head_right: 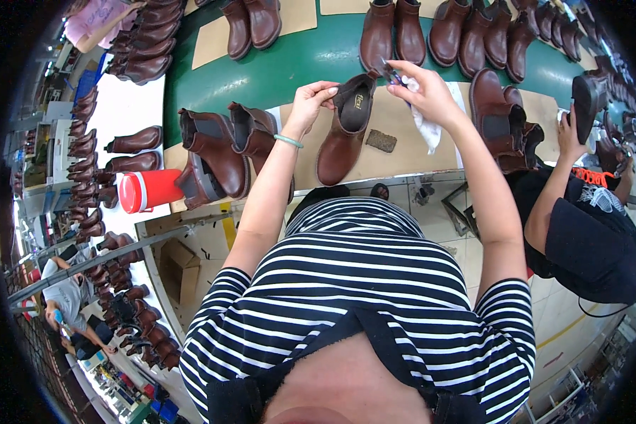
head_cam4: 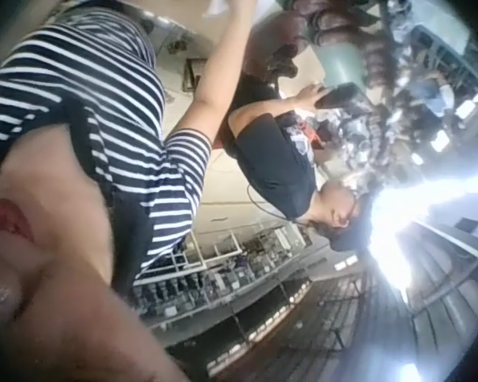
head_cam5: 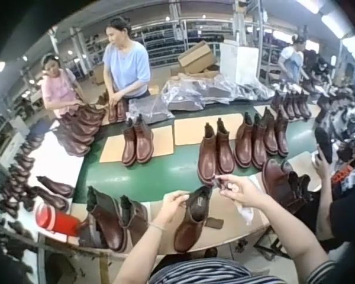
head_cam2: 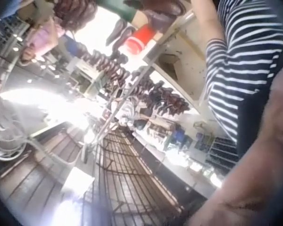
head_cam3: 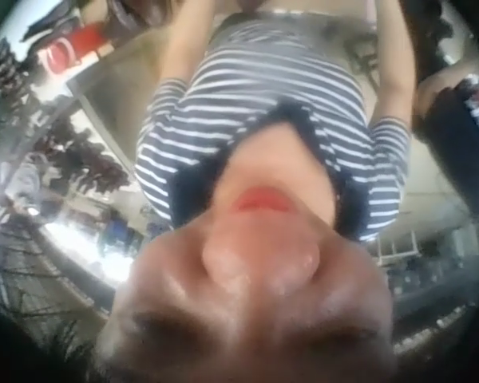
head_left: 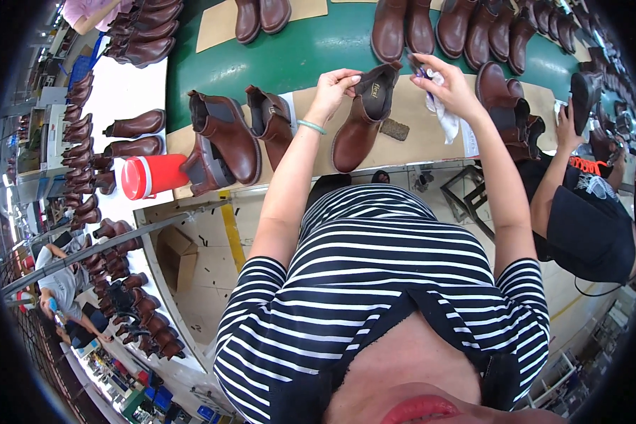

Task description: The recorder is inspecting, cleaning, and trimming threads from brown leather boots in a factory setting.

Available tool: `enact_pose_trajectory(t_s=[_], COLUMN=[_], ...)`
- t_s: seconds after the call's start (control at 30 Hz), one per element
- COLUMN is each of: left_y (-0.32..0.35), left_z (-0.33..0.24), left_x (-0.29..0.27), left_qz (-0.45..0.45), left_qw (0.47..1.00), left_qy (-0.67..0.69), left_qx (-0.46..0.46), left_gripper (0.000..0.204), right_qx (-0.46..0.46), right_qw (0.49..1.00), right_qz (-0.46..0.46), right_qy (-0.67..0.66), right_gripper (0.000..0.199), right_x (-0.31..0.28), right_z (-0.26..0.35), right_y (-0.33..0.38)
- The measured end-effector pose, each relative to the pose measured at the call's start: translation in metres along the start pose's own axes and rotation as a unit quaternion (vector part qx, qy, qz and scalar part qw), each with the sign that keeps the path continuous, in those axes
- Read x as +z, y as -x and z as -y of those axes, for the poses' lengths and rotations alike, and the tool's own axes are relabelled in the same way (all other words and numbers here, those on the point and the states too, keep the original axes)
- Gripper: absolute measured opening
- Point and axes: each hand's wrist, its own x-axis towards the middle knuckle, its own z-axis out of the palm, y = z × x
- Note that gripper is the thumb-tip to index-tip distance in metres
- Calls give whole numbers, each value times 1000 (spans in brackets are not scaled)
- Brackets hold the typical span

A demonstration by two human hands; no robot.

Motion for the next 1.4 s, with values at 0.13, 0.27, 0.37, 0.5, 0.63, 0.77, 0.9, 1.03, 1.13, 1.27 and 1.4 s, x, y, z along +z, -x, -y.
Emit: enact_pose_trajectory(t_s=[0.13, 0.27, 0.37, 0.5, 0.63, 0.77, 0.9, 1.03, 1.13, 1.27, 1.4], left_y=[-14, -24, -30, -38, -40, -43, -45, -46, -48, -50, -49], left_z=[1, 5, 12, 20, 20, 18, 18, 15, 14, 18, 21], left_x=[7, 9, 9, 9, 10, 14, 17, 21, 24, 29, 35], left_qz=[28, 68, 90, 110, 119, 147, 160, 167, 191, 201, 216], left_qw=[999, 997, 994, 991, 989, 985, 983, 981, 977, 974, 970], left_qy=[-14, -8, 10, 33, 36, 17, 13, 1, -5, -9, 4], left_qx=[-25, -43, -52, -72, -80, -88, -93, -95, -97, -106, -108], left_gripper=[16, 17, 17, 17, 15, 14, 14, 14, 14, 13, 14], right_qx=[-145, -228, -247, -256, -262, -243, -228, -238, -234, -236, -228], right_qw=[931, 852, 832, 805, 803, 788, 783, 792, 790, 794, 793], right_qz=[52, 111, 179, 251, 293, 329, 341, 324, 329, 337, 343], right_qy=[331, 457, 464, 472, 448, 461, 468, 459, 461, 447, 450], right_gripper=[54, 51, 50, 42, 37, 34, 33, 33, 34, 33, 32], right_x=[-15, -15, -12, -10, -6, -3, -3, -5, -7, -12, -15], right_z=[42, 53, 51, 39, 37, 36, 34, 26, 23, 25, 22], right_y=[-34, -65, -83, -101, -108, -111, -112, -108, -106, -102, -94])
